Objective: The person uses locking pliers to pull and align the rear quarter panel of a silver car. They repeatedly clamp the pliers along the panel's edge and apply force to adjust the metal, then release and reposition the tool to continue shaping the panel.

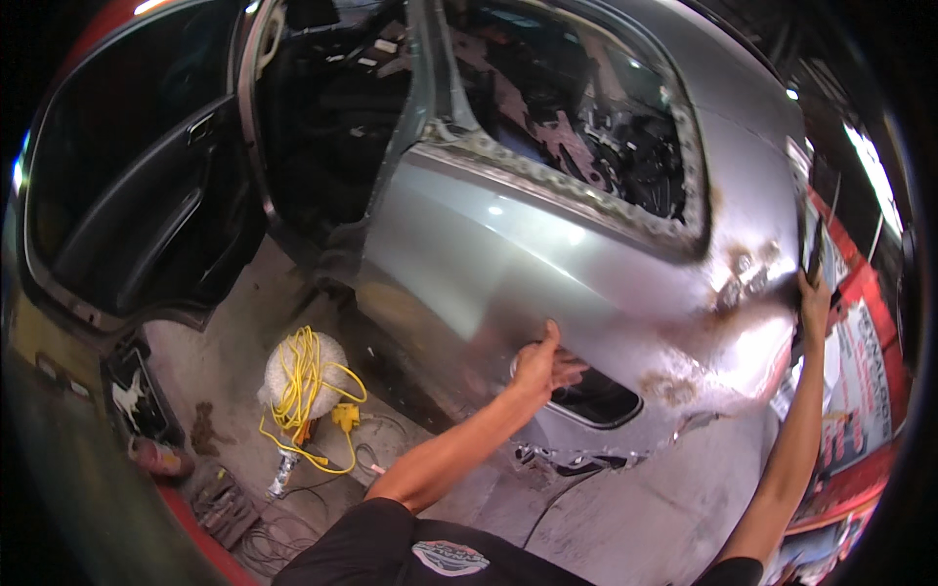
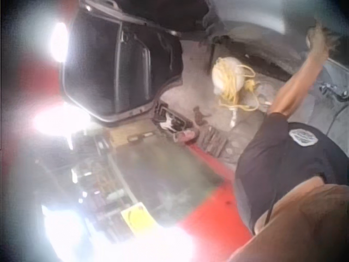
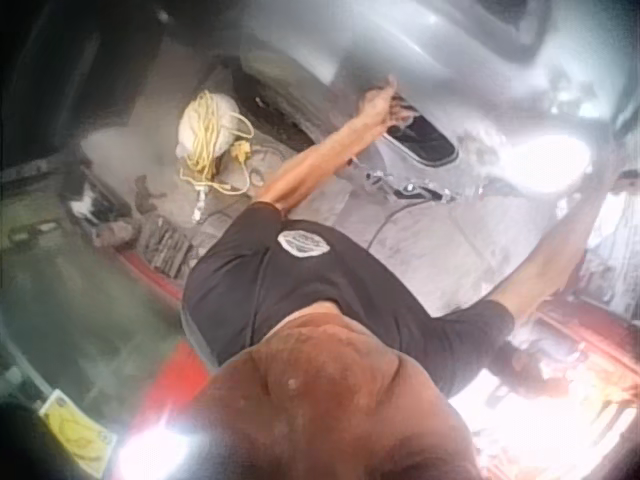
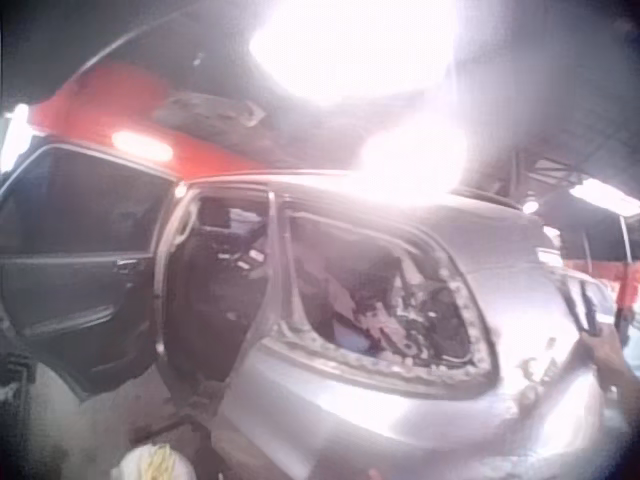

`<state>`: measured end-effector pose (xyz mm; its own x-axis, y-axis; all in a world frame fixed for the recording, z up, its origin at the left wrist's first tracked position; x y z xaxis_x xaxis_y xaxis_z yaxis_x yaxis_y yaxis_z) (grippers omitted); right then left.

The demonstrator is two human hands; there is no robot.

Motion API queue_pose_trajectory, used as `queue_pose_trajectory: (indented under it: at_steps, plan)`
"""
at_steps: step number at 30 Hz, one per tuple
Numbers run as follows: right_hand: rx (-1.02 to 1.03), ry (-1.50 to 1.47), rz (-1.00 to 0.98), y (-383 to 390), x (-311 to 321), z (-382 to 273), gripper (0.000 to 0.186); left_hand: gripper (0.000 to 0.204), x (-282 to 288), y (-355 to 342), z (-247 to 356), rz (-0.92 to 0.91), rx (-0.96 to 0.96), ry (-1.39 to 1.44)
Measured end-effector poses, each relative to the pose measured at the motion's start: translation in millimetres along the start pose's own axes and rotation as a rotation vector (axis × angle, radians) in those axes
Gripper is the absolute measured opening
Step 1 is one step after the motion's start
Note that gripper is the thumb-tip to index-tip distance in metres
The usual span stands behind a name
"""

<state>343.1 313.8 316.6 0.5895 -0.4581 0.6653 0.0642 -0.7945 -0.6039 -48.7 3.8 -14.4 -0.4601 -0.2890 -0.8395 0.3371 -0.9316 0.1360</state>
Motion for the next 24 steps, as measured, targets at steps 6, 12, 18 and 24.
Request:
queue_pose_trajectory:
  at_steps: [6,12,18,24]
  plan:
    - [0.015,0.001,0.039,-17,8,40,0.034,0.087,-3,-6,-6,0.013,0.047,0.054]
    - [0.024,-0.15,0.021,-16,8,49,0.022,0.075,-1,0,2,-0.01,0.075,0.078]
    - [-0.031,-0.102,-0.009,1,13,26,0.037,0.063,-12,1,7,0.066,0.192,0.05]
    - [-0.03,0.04,0.07,21,1,-36,0.051,0.074,3,-9,12,-0.045,0.067,-0.03]
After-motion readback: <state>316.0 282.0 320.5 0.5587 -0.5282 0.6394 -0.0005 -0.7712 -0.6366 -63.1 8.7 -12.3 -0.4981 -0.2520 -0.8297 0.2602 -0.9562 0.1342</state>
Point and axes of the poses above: each hand's wrist, its own y-axis away from the middle knuckle, its own x-axis out of the back of the hand, z = x × y, the point moved 1 cm from there along -y, towards the middle knuckle, and after that the axes turned 9 degrees about -x, right-handed, at the moved point
